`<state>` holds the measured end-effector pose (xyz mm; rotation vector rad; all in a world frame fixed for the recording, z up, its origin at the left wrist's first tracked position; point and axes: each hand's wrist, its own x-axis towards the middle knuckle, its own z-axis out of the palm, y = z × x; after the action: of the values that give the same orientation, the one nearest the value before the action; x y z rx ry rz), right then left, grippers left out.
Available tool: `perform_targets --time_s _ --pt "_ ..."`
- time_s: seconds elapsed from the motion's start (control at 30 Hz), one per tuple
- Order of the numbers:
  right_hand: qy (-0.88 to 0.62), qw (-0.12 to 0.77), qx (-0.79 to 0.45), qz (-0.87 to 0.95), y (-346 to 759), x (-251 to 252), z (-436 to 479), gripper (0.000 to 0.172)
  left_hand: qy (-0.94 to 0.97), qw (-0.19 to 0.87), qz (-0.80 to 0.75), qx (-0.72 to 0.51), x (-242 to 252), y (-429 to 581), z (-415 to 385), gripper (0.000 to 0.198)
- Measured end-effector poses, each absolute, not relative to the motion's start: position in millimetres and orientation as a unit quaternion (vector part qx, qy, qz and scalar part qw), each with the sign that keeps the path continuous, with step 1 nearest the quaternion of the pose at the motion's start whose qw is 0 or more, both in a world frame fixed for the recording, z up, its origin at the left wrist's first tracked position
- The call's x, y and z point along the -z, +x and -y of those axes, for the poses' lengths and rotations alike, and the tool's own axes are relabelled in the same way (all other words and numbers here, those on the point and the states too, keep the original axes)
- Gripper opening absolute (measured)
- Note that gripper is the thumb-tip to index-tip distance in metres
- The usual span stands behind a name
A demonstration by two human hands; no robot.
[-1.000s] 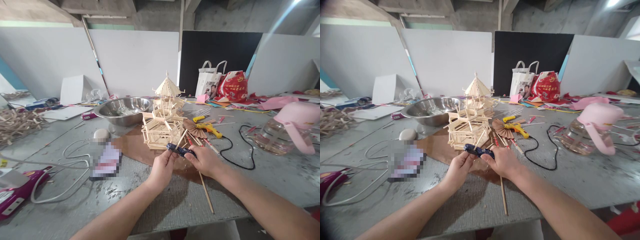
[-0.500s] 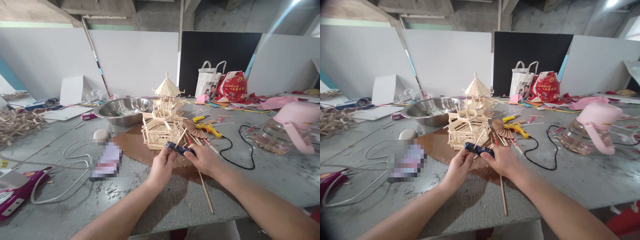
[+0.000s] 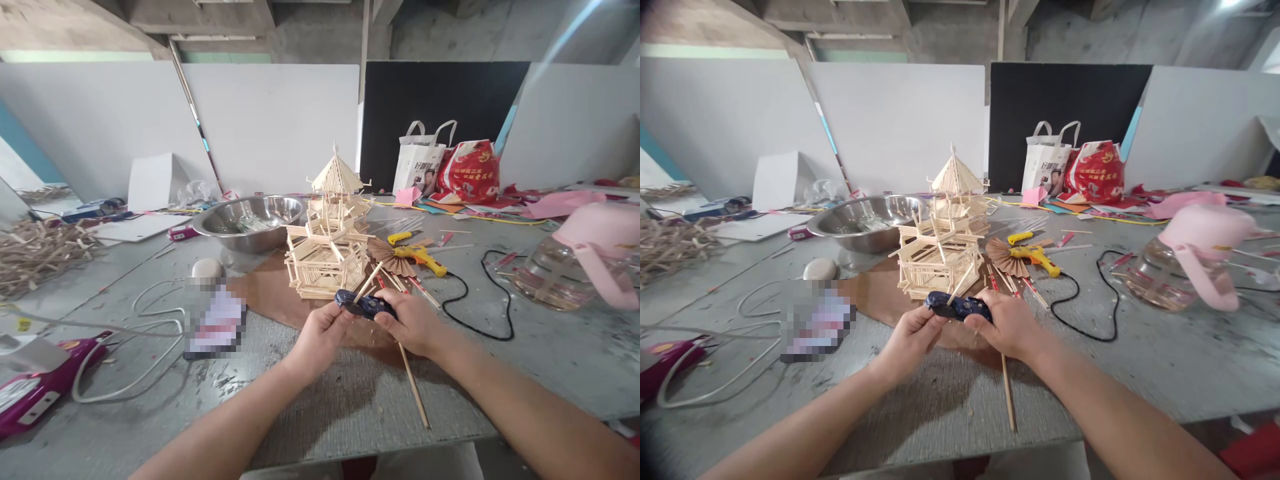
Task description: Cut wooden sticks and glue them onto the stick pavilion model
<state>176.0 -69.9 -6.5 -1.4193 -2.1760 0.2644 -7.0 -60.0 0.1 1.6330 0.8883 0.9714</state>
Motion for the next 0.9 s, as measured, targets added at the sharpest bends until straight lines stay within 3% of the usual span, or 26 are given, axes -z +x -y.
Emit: perform_targets --time_s 0.33,0.63,0.9 --pt "-0.454 0.291 -0.101 0.836 181 9 65 0.060 0.688 0.509 -0.360 -0.372 -2 -8 62 0.038" --pt "-0.500 0.256 -0.052 0.826 175 11 62 0.049 0.800 0.281 -0.371 -0.378 8 -12 59 0.023" --pt "-0.411 0.304 -0.036 0.859 178 12 61 0.057 0.882 0.161 -0.297 -0.330 3 -19 53 0.023"
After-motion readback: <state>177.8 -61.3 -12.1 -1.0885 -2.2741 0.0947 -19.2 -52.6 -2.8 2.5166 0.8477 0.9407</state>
